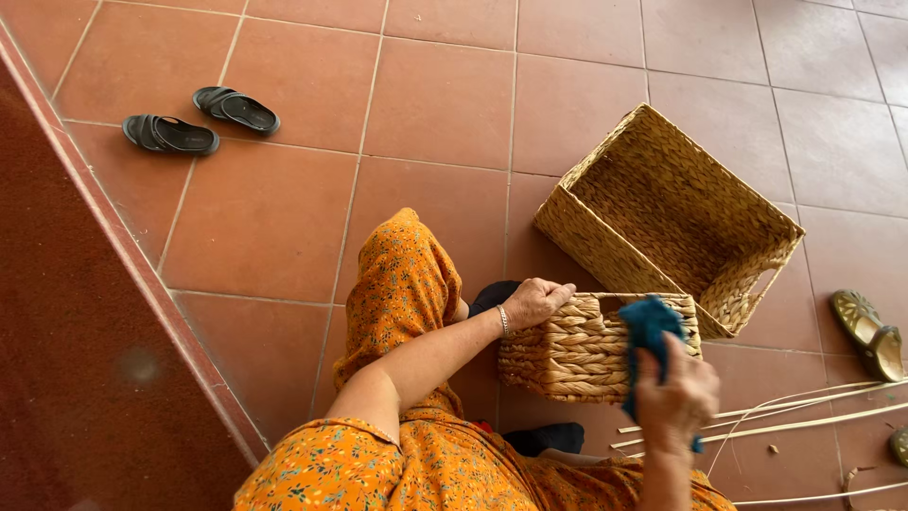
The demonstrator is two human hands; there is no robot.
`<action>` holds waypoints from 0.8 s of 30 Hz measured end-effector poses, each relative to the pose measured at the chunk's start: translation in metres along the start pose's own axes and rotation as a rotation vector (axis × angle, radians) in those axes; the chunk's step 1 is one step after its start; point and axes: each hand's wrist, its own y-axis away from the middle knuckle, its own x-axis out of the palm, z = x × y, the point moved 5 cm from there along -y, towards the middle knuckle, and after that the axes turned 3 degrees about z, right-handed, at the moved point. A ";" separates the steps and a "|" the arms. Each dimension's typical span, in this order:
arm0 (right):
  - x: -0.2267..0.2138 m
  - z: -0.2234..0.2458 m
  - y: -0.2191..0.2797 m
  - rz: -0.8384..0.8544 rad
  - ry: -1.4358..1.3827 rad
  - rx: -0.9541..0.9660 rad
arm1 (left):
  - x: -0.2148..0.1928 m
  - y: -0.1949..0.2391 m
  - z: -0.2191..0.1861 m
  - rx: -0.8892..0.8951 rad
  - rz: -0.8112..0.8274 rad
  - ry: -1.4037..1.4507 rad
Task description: The person sits on a tiled floor and wipes the exterior and interior surfaces of woven baskets using a blue cloth. They rotate the baskets to clean all sides and then move to a second basket, repeating the same wiping process.
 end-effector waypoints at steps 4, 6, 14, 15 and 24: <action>-0.005 -0.039 -0.002 -0.186 0.142 0.109 | 0.002 -0.011 0.001 -0.039 0.094 -0.085; -0.001 -0.016 0.001 -0.122 0.036 0.073 | 0.002 -0.016 0.001 0.002 0.082 -0.108; -0.006 0.116 0.025 0.021 -0.210 -0.269 | 0.001 -0.019 0.022 0.015 0.052 -0.002; -0.006 0.106 0.028 0.045 -0.136 -0.232 | 0.004 -0.012 0.026 0.038 0.049 0.038; -0.008 -0.049 -0.023 -0.097 0.045 0.165 | 0.009 -0.012 0.027 0.278 0.030 0.172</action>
